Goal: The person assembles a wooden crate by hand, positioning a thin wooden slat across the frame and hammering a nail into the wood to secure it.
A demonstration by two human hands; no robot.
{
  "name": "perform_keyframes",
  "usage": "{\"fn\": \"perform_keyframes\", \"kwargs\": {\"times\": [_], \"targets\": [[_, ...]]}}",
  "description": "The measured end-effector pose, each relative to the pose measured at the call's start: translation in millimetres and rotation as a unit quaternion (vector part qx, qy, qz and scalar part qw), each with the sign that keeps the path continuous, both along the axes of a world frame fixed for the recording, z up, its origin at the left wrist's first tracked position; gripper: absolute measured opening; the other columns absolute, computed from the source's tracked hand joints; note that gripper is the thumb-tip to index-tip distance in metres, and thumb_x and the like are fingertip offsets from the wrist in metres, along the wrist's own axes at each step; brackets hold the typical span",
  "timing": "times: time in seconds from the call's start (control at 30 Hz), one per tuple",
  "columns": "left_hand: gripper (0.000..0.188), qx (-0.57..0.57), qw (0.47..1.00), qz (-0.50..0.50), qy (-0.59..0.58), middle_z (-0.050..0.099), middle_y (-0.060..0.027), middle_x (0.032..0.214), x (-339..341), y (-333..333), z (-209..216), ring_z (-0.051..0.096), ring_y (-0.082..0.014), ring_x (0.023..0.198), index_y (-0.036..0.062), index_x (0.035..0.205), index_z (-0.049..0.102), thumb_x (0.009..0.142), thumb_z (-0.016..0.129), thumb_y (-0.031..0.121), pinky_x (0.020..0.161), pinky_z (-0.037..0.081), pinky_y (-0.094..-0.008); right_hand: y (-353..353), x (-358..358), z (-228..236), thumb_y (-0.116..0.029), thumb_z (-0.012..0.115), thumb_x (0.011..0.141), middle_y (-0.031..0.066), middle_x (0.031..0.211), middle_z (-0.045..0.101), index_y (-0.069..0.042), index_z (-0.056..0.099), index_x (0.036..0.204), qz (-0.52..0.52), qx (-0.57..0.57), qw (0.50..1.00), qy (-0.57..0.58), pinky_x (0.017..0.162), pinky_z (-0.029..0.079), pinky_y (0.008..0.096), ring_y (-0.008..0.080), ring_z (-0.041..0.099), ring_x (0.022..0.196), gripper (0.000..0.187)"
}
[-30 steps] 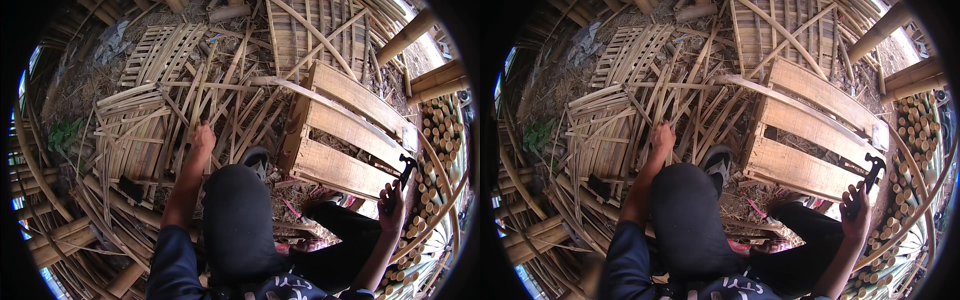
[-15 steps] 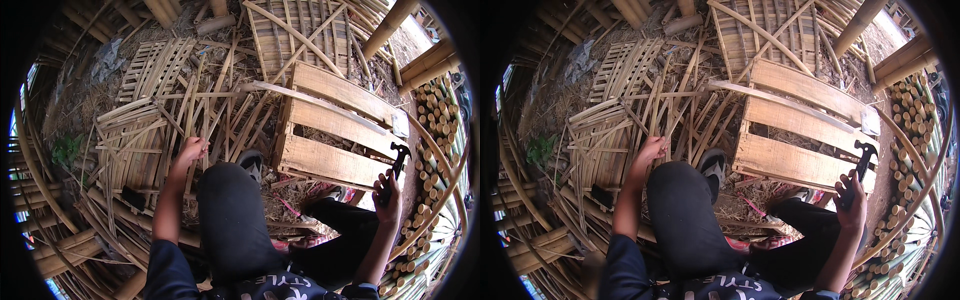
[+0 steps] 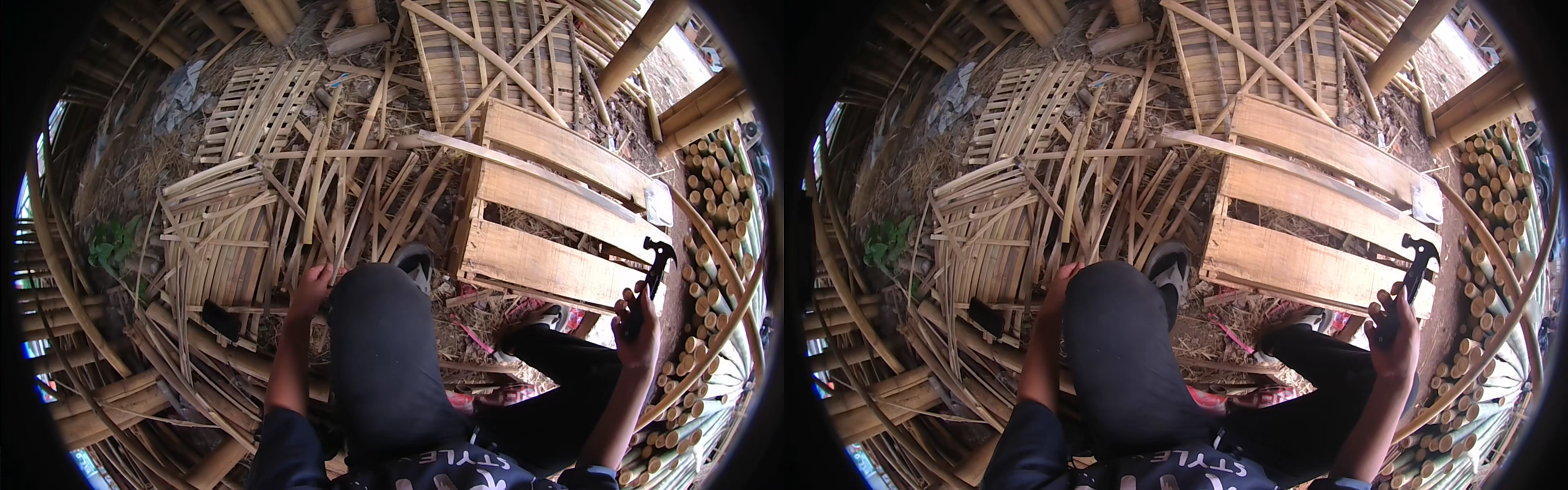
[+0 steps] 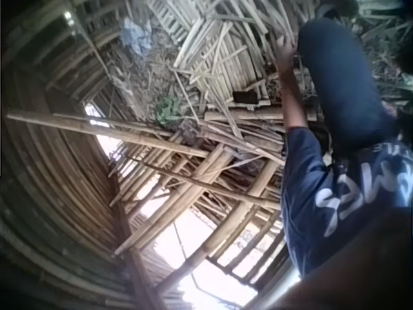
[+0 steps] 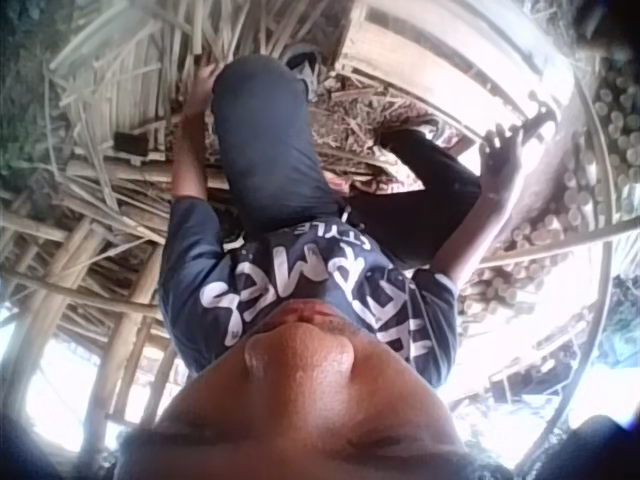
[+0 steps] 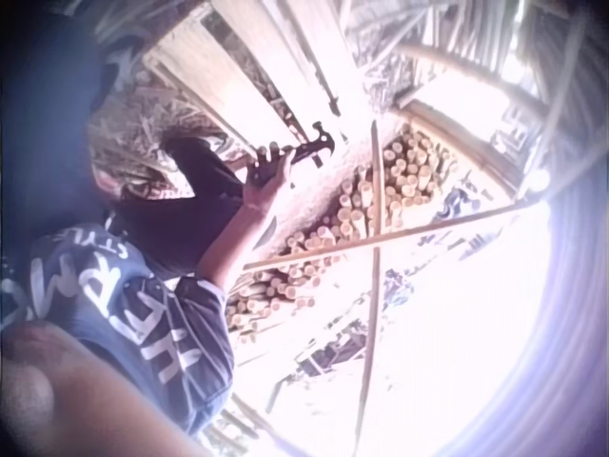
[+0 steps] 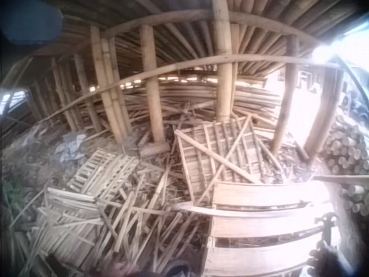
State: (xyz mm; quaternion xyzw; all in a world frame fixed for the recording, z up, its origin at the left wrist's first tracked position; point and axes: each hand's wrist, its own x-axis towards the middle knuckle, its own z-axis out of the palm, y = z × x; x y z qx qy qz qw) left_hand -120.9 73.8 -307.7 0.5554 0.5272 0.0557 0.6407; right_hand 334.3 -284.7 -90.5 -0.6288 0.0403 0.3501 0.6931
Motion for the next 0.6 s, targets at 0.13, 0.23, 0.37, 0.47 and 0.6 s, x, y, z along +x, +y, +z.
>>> {"fn": "perform_keyframes", "kwargs": {"times": [0.13,0.23,0.37,0.47,0.6], "targets": [[0.034,0.074,0.995,0.006,0.068,0.071,-0.0043,0.099,-51.6,-29.2,-6.1,0.065,-0.0157,0.086,0.0014,0.103,0.069,0.104,0.049,0.029,0.079,0.051,-0.0350,3.5,-2.4,-1.7,-0.036,0.066,0.097,-0.0051,0.095,0.063,-0.021,0.061,0.118,-0.012,-0.017,1.000,-0.011,0.061,0.043,0.0215,0.0084,0.059,0.080,0.026],[0.031,0.016,0.997,0.081,0.010,0.070,-0.0032,0.095,-113.7,-64.5,-8.6,0.064,-0.0139,0.089,0.0011,0.103,0.069,0.101,0.053,0.028,0.080,0.049,-0.0347,5.1,-1.6,-3.8,-0.036,0.066,0.097,-0.0047,0.096,0.063,-0.021,0.061,0.119,-0.003,-0.002,1.000,-0.007,0.062,0.044,0.0215,0.0085,0.059,0.080,0.027],[0.025,0.085,0.977,-0.070,0.183,0.069,-0.0022,0.094,-108.9,-74.6,69.6,0.061,-0.0104,0.093,0.0006,0.107,0.069,0.101,0.055,0.021,0.083,0.047,-0.0309,-1.3,4.2,-6.6,-0.035,0.066,0.097,-0.0037,0.098,0.063,-0.021,0.061,0.120,-0.002,-0.015,1.000,-0.017,0.061,0.046,0.0217,0.0086,0.060,0.081,0.028],[0.025,0.113,0.992,0.033,0.046,0.069,-0.0026,0.098,-152.4,-88.0,60.4,0.059,-0.0090,0.094,0.0002,0.113,0.067,0.104,0.053,0.019,0.085,0.047,-0.0289,9.4,-2.4,-6.5,-0.034,0.064,0.099,-0.0031,0.097,0.065,-0.020,0.061,0.119,-0.015,-0.027,0.999,-0.015,0.059,0.048,0.0209,0.0083,0.062,0.080,0.025],[0.028,0.144,0.987,0.068,0.027,0.070,-0.0049,0.105,-170.9,-86.0,28.3,0.060,-0.0111,0.095,0.0002,0.118,0.065,0.107,0.049,0.020,0.089,0.047,-0.0293,5.5,5.7,-15.8,-0.034,0.064,0.099,-0.0030,0.098,0.066,-0.020,0.062,0.120,0.003,-0.044,0.999,-0.024,0.061,0.049,0.0216,0.0085,0.063,0.082,0.026]]}}
